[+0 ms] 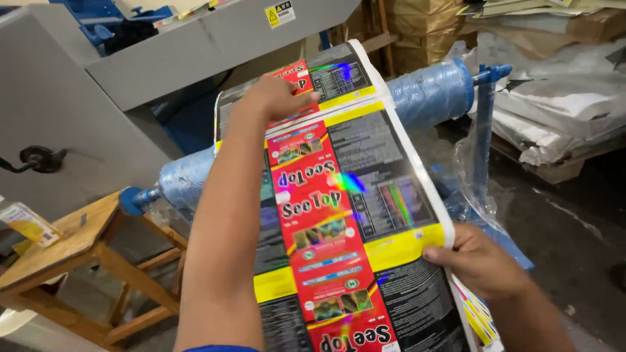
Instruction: Sorting and checking printed label sheets from a roll on an unrolling stand.
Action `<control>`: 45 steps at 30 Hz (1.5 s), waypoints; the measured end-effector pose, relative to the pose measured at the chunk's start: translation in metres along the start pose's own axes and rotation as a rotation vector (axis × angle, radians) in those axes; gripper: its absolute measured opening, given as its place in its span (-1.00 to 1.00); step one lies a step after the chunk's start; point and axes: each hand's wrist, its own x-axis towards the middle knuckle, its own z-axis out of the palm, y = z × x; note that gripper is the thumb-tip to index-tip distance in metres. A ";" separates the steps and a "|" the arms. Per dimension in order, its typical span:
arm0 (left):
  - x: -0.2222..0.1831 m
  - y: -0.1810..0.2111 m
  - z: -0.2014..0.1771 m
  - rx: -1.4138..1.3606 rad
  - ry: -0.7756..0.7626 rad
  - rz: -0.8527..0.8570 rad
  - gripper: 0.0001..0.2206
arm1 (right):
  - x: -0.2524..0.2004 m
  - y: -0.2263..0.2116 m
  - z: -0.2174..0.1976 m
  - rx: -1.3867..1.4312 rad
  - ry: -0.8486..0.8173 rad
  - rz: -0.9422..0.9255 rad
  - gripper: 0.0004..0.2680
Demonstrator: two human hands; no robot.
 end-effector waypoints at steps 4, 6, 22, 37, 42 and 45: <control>-0.025 0.051 0.026 -0.055 0.148 -0.076 -0.17 | 0.000 0.061 -0.035 -0.150 0.122 0.126 -0.77; -0.023 0.072 0.053 -0.073 0.245 -0.060 -0.11 | 0.005 0.079 -0.043 -0.192 0.173 0.149 -0.77; -0.019 0.099 0.091 -0.049 0.456 -0.023 0.07 | 0.046 0.160 -0.078 -0.479 0.323 0.213 -0.79; -0.068 0.010 0.070 0.030 0.347 0.035 0.20 | 0.157 0.161 -0.106 -1.496 -0.339 0.349 -0.74; -0.057 -0.025 0.120 0.031 0.554 0.119 -0.01 | 0.189 0.285 -0.134 -1.688 -0.474 0.105 -0.53; -0.064 -0.019 0.133 0.043 0.679 0.169 -0.14 | 0.180 0.273 -0.117 -1.854 -0.212 -0.116 -0.43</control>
